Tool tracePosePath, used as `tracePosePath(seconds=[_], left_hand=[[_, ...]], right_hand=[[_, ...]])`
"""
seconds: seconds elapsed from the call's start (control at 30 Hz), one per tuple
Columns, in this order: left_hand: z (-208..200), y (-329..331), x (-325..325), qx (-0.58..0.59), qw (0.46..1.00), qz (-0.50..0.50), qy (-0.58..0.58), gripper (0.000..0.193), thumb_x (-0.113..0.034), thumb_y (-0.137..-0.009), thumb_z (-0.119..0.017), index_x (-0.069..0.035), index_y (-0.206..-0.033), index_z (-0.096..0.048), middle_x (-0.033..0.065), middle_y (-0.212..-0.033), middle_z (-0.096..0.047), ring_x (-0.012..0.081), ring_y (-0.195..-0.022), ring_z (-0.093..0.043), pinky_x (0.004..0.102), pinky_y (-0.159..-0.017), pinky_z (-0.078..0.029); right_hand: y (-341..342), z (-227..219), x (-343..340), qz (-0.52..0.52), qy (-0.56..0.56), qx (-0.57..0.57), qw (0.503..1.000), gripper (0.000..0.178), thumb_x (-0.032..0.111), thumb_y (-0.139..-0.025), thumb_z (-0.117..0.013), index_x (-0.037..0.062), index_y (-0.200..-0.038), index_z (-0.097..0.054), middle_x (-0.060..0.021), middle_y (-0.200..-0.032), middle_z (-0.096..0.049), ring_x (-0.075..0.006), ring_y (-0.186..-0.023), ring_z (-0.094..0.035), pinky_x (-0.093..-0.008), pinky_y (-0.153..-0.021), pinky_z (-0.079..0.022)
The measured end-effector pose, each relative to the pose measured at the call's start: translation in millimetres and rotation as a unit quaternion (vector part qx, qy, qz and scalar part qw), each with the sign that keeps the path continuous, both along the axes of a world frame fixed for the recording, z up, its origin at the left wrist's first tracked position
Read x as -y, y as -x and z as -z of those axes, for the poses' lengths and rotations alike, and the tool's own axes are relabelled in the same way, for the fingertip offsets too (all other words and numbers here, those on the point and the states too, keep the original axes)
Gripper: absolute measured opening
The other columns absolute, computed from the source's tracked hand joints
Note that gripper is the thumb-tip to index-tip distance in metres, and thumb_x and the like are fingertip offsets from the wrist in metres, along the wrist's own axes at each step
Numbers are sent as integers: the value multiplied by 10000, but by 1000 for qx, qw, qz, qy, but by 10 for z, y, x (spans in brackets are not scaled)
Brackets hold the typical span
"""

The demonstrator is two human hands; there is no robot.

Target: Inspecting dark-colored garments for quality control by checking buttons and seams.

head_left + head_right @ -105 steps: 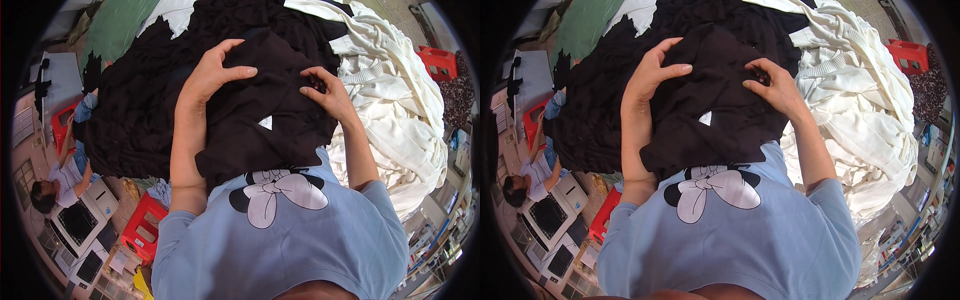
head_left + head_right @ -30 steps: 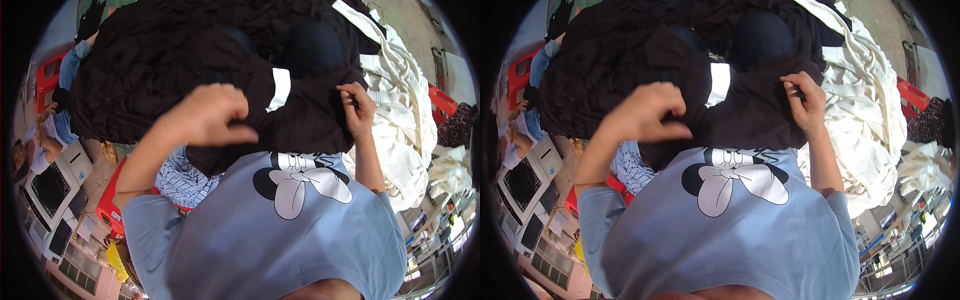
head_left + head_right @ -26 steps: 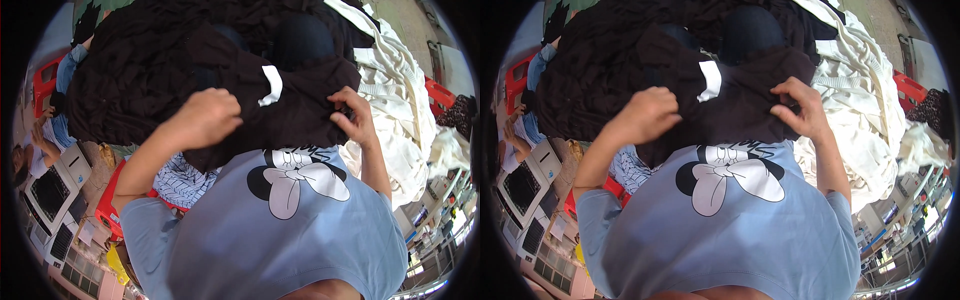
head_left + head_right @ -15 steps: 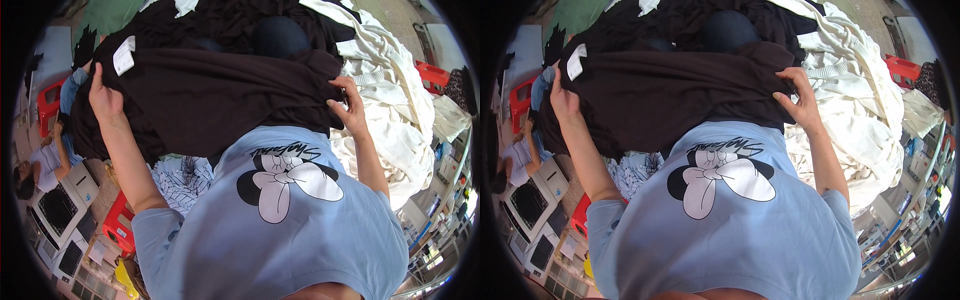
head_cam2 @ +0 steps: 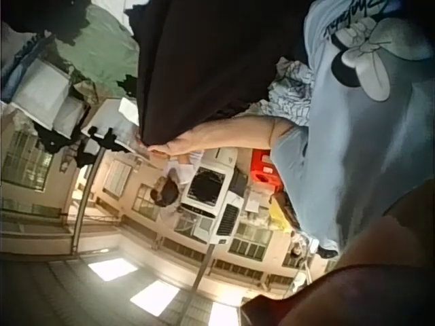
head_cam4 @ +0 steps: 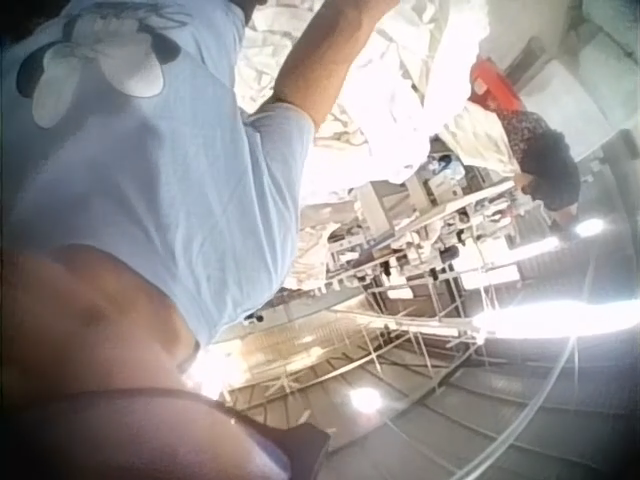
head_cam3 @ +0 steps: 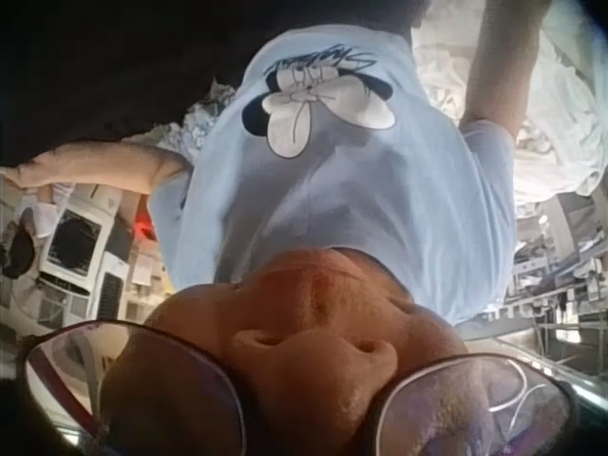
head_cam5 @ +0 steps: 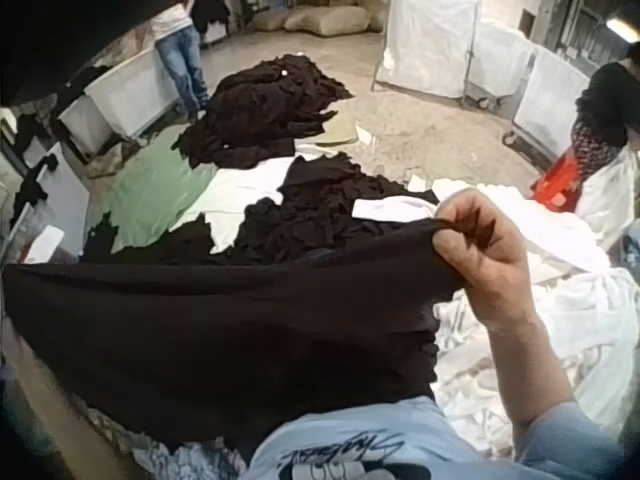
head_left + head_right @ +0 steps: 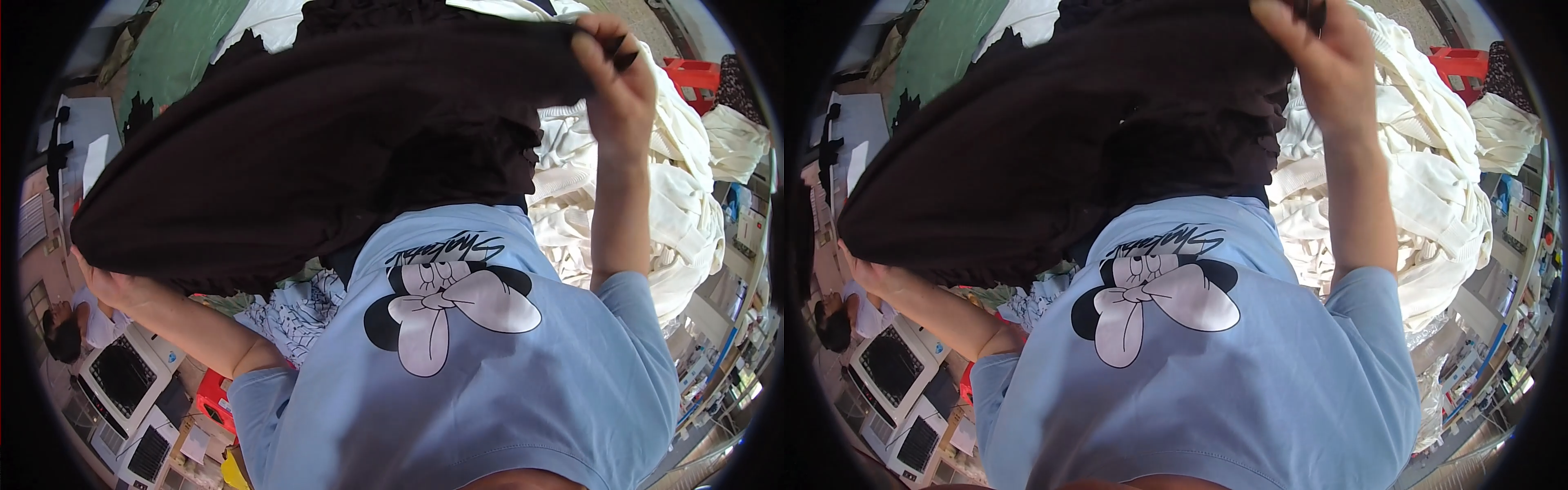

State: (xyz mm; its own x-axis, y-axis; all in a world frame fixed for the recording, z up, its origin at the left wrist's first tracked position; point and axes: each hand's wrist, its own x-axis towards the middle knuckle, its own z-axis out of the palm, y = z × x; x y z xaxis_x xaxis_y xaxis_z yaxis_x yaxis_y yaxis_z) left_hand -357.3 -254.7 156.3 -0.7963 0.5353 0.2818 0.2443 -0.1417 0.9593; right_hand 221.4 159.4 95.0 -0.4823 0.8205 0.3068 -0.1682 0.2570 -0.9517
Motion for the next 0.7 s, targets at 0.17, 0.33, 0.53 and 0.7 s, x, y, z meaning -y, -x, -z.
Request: tracePosePath(seconds=[0.17,0.33,0.53,0.7], left_hand=[[250,93,-195,191,965,-146,-107,470,-276,-1061,-593,87,-1360,-577,238,-1409,-606,354,-1268,-609,509,-1157,-442],[515,-138,-137,263,953,-83,-122,428,-252,-1061,-594,76,-1335,-591,224,-1396,-621,338,-1288,-599,498,-1157,-436],[90,-1609,253,-81,996,44,17,494,-258,-962,-605,74,-1328,-586,220,-1311,-632,349,-1186,-608,499,-1032,-465],[509,-2145,-18,134,763,261,576,267,-239,-909,-747,10,-978,-681,71,-772,-722,156,-699,-698,309,-609,-522]], right_hand=[[818,-34,-670,-69,-56,97,991,171,203,-1022,-680,48,-1006,-608,61,-888,-547,-56,-855,-503,-226,-766,-430],[923,243,-839,-76,32,132,988,147,217,-1022,-667,82,-989,-618,67,-861,-537,-56,-822,-493,-213,-729,-402],[-365,-28,-706,-59,-76,199,975,186,206,-1007,-658,44,-1099,-651,45,-1003,-581,-58,-932,-540,-226,-845,-426],[-957,475,-388,-82,119,528,837,180,38,-911,-722,22,-1079,-658,1,-974,-676,-109,-933,-626,-275,-888,-501]])
